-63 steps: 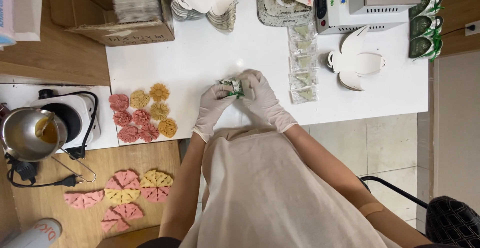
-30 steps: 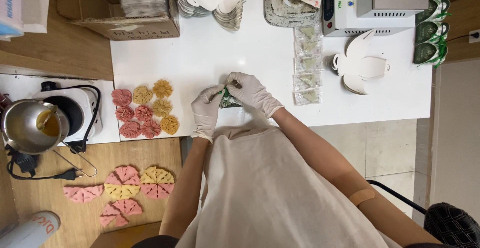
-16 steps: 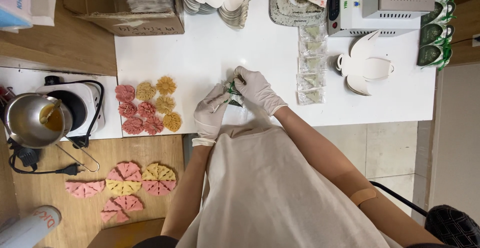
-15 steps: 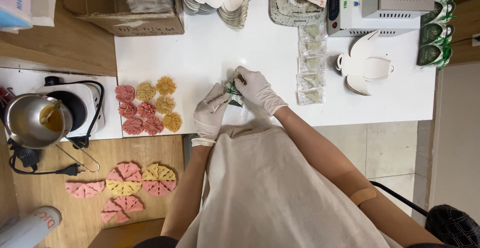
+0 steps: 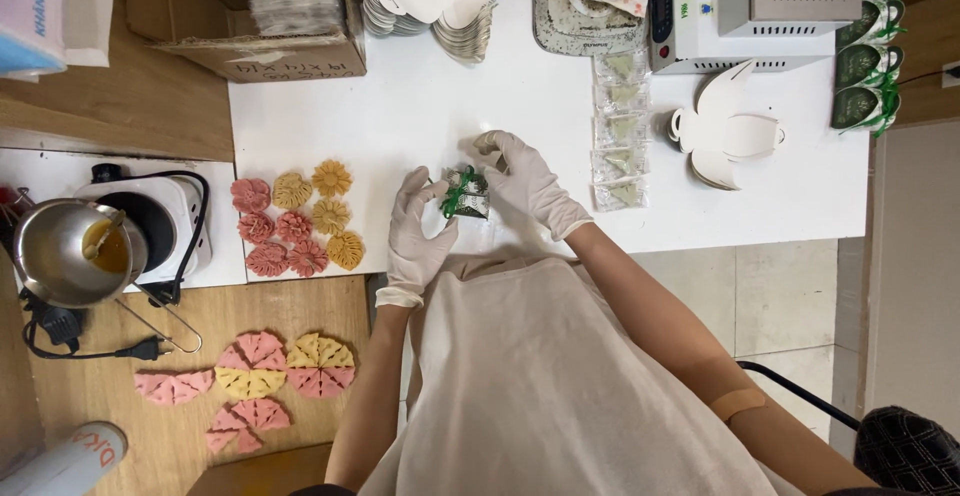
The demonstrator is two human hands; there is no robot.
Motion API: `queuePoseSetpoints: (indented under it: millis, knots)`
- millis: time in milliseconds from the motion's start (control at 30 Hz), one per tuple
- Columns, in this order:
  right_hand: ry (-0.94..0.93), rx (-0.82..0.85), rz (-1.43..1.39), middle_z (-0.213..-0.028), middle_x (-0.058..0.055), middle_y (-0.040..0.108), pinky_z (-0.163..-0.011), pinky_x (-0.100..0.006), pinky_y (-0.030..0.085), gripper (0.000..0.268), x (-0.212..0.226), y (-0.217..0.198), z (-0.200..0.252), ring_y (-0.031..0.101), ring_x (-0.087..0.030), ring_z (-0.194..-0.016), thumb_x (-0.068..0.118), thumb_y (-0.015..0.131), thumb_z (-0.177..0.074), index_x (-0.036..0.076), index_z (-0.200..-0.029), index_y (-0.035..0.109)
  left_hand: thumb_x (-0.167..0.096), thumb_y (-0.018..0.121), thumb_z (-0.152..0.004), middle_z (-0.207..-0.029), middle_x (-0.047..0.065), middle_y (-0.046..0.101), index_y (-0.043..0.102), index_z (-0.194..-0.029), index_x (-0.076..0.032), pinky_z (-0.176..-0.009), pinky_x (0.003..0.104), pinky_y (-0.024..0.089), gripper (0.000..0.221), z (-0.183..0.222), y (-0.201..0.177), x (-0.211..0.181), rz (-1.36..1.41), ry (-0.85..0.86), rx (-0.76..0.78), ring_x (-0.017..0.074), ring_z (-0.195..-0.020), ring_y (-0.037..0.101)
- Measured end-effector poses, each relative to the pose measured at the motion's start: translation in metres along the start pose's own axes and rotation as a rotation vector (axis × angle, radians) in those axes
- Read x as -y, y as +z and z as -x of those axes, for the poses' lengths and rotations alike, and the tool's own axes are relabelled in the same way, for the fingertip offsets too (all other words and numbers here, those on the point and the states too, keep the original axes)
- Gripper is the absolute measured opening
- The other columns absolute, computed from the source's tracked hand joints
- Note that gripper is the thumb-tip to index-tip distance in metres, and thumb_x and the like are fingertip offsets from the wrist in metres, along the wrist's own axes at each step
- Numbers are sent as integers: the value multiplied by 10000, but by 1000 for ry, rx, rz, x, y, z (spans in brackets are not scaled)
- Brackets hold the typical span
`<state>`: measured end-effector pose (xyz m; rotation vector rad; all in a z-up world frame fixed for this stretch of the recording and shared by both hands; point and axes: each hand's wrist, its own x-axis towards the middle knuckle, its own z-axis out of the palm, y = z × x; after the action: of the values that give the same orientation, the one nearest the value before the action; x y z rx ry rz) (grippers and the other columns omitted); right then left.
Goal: Gathering paper filler and placing it into a small flower-shaped gift box, then tying a green ribbon around a small packaged item.
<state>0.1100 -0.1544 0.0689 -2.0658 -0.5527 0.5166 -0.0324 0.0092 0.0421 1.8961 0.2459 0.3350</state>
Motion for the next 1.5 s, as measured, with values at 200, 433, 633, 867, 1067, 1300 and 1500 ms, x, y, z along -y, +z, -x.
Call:
queuePoseSetpoints:
  millis: [200, 433, 633, 867, 1067, 1300, 1500]
  knots:
    - [-195, 17, 170, -1039, -120, 645, -794, -371, 570, 296, 8, -2, 32, 689, -278, -881, 255, 784, -853, 83, -1063, 665, -141, 834, -821, -1420, 106, 564, 797, -1023, -189, -1103, 421, 472, 211, -17, 2, -2, -298, 170, 24, 341, -1406, 472]
    - [-103, -44, 228, -1046, -121, 692, -827, -391, 569, 200, -9, 20, 38, 696, -324, -924, 201, 709, -900, 75, -1052, 681, -230, 819, -836, -1318, 56, 639, 800, -941, -184, -1066, 456, 470, 117, -26, 12, -8, -419, 186, 56, 305, -1366, 514]
    - [-85, -29, 267, -1028, -124, 691, -791, -395, 568, 189, -10, 21, 37, 696, -327, -867, 182, 707, -906, 56, -1042, 677, -209, 816, -824, -1282, 38, 643, 815, -952, -176, -1055, 469, 476, 132, -25, 17, -1, -447, 215, 35, 300, -1351, 533]
    - [-48, -40, 177, -1036, -105, 695, -792, -378, 583, 130, -3, 16, 42, 711, -301, -882, 139, 712, -917, 77, -1023, 668, -47, 826, -787, -1362, 12, 553, 811, -983, -181, -994, 330, 574, 238, -16, 34, 39, 306, -205, 7, 199, -1228, 628]
    - [-71, -57, 237, -1031, -114, 682, -784, -391, 569, 169, 1, 20, 44, 700, -312, -878, 139, 743, -884, 90, -1025, 664, -17, 887, -791, -1362, 67, 611, 833, -1050, -122, -1105, 342, 503, 285, -4, 34, 75, 211, -170, 11, 250, -1339, 529]
    - [-37, -41, 320, -1061, -121, 656, -780, -396, 553, 170, 6, 10, 44, 683, -317, -879, 130, 761, -894, 106, -1042, 682, -168, 992, -618, -1565, 177, 424, 384, -1528, -99, -1228, 453, 290, 1097, -24, 2, 24, -10, 6, 190, 389, -1507, 296]
    - [-131, -128, 163, -1069, -75, 644, -830, -340, 572, 185, 15, -37, 54, 679, -260, -937, 90, 780, -880, 86, -1047, 700, -154, 966, -635, -1584, 150, 407, 289, -1587, -91, -1188, 418, 357, 1170, -44, -1, -31, 99, -96, 496, 343, -1494, 371]
